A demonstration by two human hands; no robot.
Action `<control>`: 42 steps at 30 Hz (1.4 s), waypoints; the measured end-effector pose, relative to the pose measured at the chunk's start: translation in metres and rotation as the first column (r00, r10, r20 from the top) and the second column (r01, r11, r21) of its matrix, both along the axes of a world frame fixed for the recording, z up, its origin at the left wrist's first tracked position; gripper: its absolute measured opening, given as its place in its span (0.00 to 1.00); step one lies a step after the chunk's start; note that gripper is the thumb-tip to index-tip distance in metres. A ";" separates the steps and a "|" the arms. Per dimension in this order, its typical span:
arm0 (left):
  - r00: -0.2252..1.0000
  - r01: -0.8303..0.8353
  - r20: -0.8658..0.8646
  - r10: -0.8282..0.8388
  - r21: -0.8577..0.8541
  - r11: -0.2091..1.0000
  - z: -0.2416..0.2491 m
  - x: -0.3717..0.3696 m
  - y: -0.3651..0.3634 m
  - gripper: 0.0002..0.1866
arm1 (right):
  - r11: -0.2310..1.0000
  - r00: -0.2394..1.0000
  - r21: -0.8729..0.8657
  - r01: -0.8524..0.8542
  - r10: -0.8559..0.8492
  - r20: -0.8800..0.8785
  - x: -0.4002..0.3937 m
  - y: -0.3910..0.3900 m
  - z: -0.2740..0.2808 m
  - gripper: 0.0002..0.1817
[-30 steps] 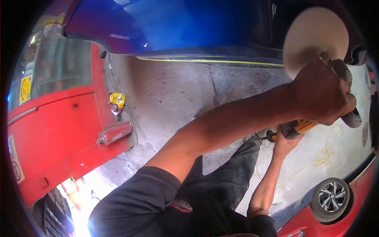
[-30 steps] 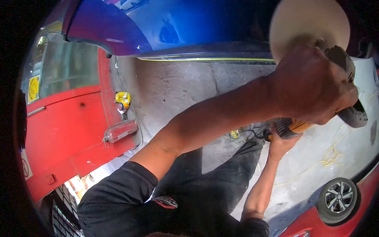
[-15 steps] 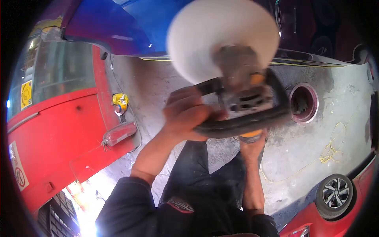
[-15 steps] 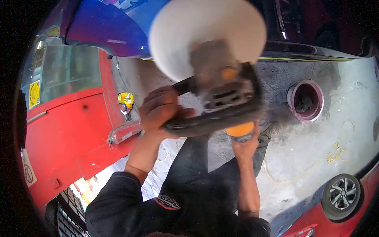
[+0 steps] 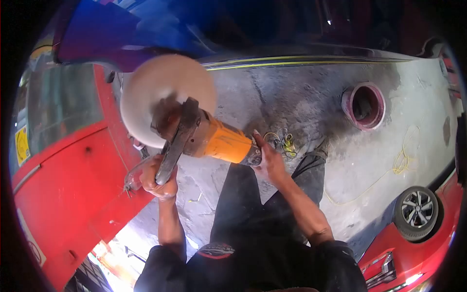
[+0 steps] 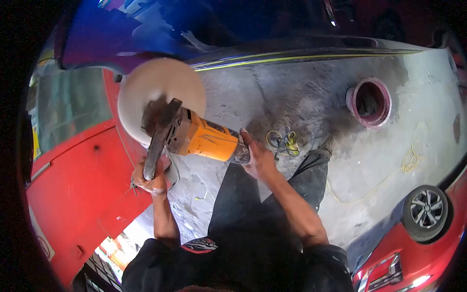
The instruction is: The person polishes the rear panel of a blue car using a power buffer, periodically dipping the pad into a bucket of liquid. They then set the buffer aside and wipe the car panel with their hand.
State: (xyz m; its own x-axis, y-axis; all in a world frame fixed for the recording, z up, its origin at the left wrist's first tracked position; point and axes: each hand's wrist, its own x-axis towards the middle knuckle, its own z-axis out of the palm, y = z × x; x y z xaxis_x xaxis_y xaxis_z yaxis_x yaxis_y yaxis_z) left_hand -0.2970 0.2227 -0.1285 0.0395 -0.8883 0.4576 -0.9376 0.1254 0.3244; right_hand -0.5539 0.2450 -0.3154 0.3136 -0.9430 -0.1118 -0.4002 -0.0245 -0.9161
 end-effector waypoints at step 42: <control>0.940 0.252 -0.342 -0.020 0.651 0.716 -0.003 -0.283 0.034 0.17 | 0.819 0.991 0.570 0.062 -0.116 0.060 -0.230 0.142 -0.017 0.62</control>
State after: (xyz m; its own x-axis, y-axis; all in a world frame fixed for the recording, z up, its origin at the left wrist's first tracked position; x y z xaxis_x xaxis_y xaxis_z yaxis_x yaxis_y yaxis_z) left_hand -0.5800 0.2572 -0.1315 -0.0803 -0.9561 -0.2819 -0.7742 -0.1183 0.6218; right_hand -0.7837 0.3870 -0.3323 0.2657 -0.7461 -0.6106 -0.2923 0.5412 -0.7885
